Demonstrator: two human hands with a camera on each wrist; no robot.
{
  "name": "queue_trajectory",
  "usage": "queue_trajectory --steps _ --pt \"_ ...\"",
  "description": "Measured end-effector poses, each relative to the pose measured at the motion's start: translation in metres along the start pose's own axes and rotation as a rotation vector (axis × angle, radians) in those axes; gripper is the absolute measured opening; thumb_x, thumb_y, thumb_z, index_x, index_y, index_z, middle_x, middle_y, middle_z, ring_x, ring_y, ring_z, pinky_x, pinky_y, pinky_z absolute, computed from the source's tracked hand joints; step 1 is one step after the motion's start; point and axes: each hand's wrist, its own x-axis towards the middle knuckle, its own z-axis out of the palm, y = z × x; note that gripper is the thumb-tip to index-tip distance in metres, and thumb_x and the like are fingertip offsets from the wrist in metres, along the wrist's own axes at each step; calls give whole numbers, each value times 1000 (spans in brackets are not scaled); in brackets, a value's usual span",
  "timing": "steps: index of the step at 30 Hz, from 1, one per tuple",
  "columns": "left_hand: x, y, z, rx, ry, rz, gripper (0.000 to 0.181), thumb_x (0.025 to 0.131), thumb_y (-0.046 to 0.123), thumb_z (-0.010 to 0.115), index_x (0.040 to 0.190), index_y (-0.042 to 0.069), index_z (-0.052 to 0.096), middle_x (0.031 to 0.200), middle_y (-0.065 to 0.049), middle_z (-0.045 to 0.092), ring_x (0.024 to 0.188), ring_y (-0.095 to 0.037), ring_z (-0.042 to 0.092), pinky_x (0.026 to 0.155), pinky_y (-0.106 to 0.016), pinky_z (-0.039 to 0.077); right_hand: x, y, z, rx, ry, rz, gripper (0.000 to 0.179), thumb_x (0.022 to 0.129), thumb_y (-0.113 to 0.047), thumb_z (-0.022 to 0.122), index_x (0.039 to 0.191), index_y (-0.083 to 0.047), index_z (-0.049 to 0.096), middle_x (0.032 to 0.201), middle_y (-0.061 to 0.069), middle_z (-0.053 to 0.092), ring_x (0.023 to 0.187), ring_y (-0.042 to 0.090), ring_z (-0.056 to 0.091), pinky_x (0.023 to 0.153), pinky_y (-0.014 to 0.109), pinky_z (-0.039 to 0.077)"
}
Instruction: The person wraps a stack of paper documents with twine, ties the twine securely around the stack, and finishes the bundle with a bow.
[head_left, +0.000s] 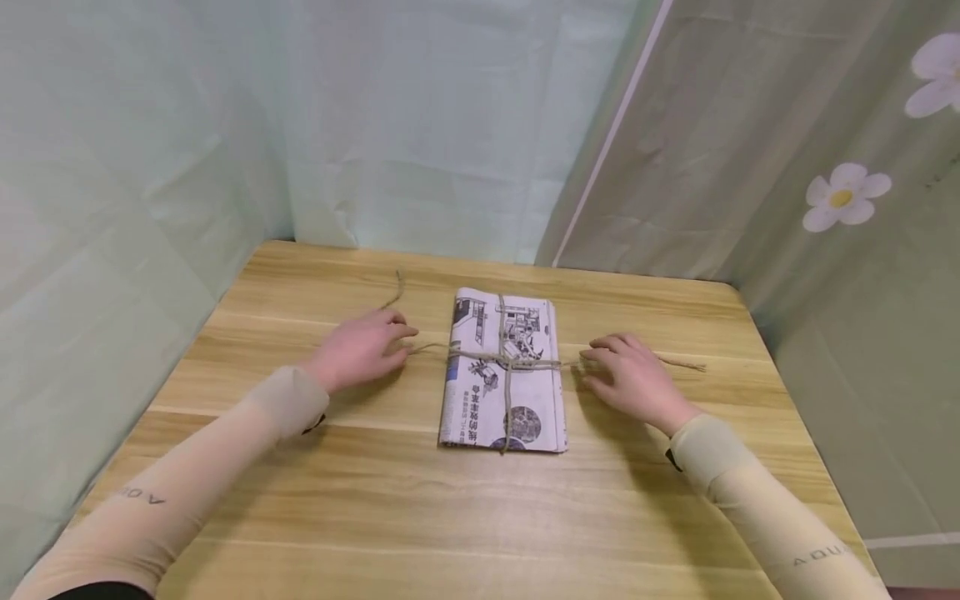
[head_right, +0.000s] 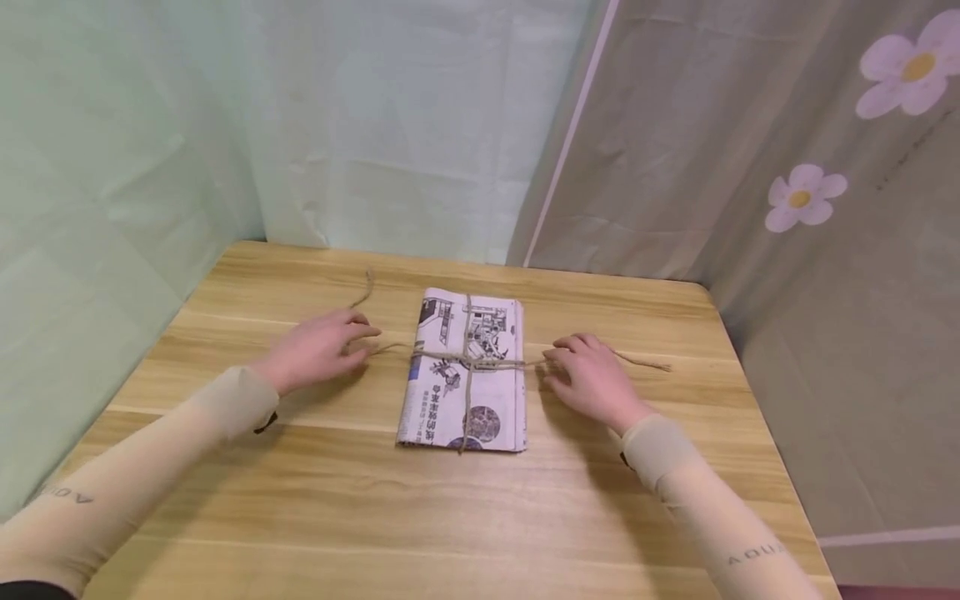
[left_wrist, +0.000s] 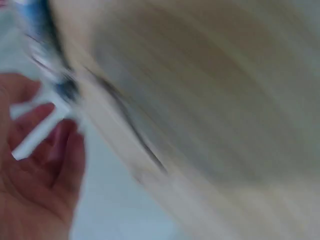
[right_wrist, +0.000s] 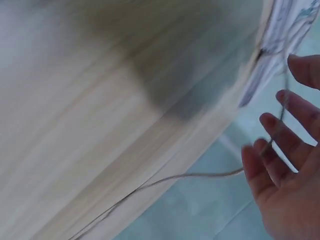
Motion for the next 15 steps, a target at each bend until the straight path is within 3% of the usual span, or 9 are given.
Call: queue_trajectory --steps 3,5,9,12,15 --pt "9 27 7 -194 -18 -63 45 101 22 65 142 6 58 137 -16 60 122 -35 60 105 -54 47 16 -15 6 34 9 -49 38 92 -22 77 126 -6 70 131 14 64 123 34 55 110 52 42" --pt "16 42 14 -267 -36 -78 46 103 20 62 145 3 54 141 -19 58 129 -36 56 110 -53 43 25 -24 13 58 6 -73 32 93 -17 75 123 -5 70 125 13 67 118 33 59 106 50 46" --pt "23 58 24 -258 1 -66 35 105 18 59 135 0 60 129 -18 66 121 -34 62 106 -50 48 35 -33 24 61 4 -78 20 94 -12 74 112 -5 72 107 8 70 102 29 65 96 47 52" --pt "23 58 26 -218 61 -62 21 104 16 61 118 3 67 109 -11 71 102 -28 68 94 -46 54 34 -33 26 36 37 -59 11 93 -12 76 103 -6 74 93 4 67 90 25 64 86 44 54" --pt "21 53 25 -202 82 -61 12 103 15 63 107 6 69 97 -4 69 90 -23 66 86 -42 56 30 -28 27 47 65 -37 7 92 -10 77 97 -6 74 85 2 64 81 23 62 78 42 54"
